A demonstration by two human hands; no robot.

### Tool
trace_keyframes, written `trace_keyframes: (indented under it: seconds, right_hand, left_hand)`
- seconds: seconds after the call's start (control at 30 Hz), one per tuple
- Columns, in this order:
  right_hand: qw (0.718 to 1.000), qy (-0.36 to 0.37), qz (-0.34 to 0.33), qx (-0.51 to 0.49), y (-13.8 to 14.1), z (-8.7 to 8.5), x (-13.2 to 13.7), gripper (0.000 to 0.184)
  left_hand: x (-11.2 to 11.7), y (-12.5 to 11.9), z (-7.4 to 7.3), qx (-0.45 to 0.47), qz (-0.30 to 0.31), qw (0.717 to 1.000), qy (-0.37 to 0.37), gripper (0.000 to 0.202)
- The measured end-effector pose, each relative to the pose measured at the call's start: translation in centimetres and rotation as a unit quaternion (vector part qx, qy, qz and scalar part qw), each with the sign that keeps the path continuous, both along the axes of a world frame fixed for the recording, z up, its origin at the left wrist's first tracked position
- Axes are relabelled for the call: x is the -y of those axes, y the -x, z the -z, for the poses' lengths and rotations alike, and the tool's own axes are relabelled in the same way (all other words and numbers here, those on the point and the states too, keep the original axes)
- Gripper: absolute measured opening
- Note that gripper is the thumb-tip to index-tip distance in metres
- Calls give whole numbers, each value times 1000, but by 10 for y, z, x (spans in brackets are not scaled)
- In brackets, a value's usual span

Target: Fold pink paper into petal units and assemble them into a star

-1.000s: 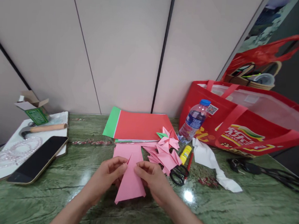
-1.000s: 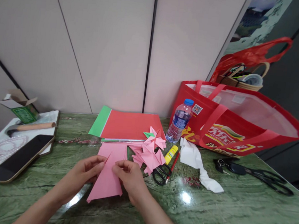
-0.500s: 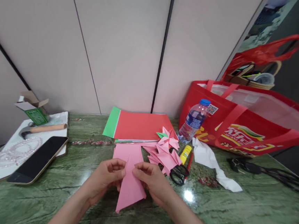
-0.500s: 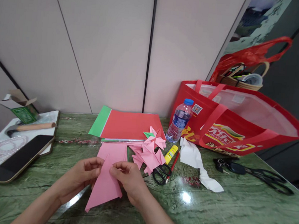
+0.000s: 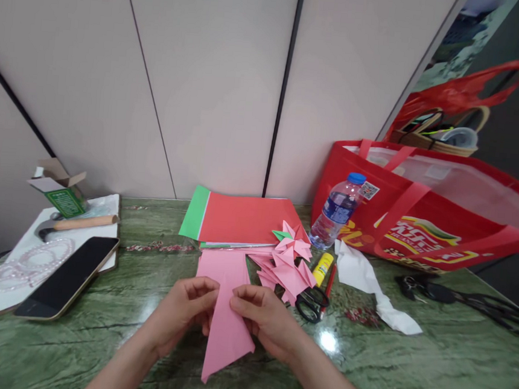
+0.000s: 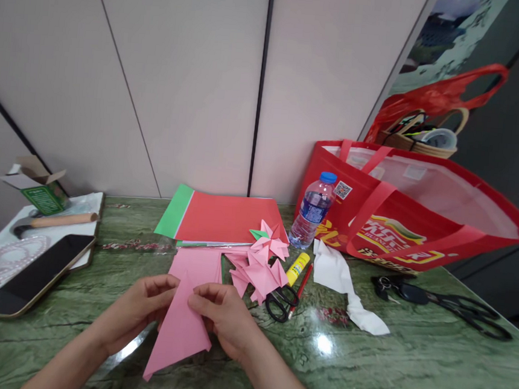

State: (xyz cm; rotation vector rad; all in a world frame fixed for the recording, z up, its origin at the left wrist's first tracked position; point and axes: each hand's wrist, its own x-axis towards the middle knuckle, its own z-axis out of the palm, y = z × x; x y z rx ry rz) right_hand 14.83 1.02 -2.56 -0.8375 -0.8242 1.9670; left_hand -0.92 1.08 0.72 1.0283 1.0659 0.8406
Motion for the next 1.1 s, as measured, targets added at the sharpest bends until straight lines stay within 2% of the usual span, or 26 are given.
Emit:
trace_keyframes:
  seconds: [0.07, 0.13, 0.27, 0.4, 0.53, 0.67, 0.8, 1.1]
  right_hand:
    - [1000, -11, 10, 23, 0, 1, -1, 25]
    - [995, -51, 39, 71, 1, 2, -2, 22]
    - [966, -168, 98, 171, 2, 2, -5, 14]
    - [953, -219, 100, 183, 3, 2, -4, 17]
    - [945, -238, 106, 198, 4, 1, -2, 12]
    - [938, -254, 120, 205, 3, -2, -1, 8]
    - [938, -252, 113, 209, 1, -5, 1, 8]
    - [940, -248, 90, 215, 1, -4, 0, 9]
  left_hand:
    - [-1, 0, 0, -56, -26, 997, -53, 19]
    - [-2, -1, 1, -104, -44, 989, -95, 17]
    - [-2, -3, 1, -134, -25, 983, -122, 20]
    - [-2, -2, 2, -163, -31, 973, -162, 22]
    - [-2, 0, 4, -181, -17, 966, -185, 15]
    - [-3, 1, 3, -157, -20, 973, -170, 13]
    - [-1, 0, -3, -133, -22, 978, -161, 14]
    - [0, 0, -9, -168, -41, 972, -159, 16]
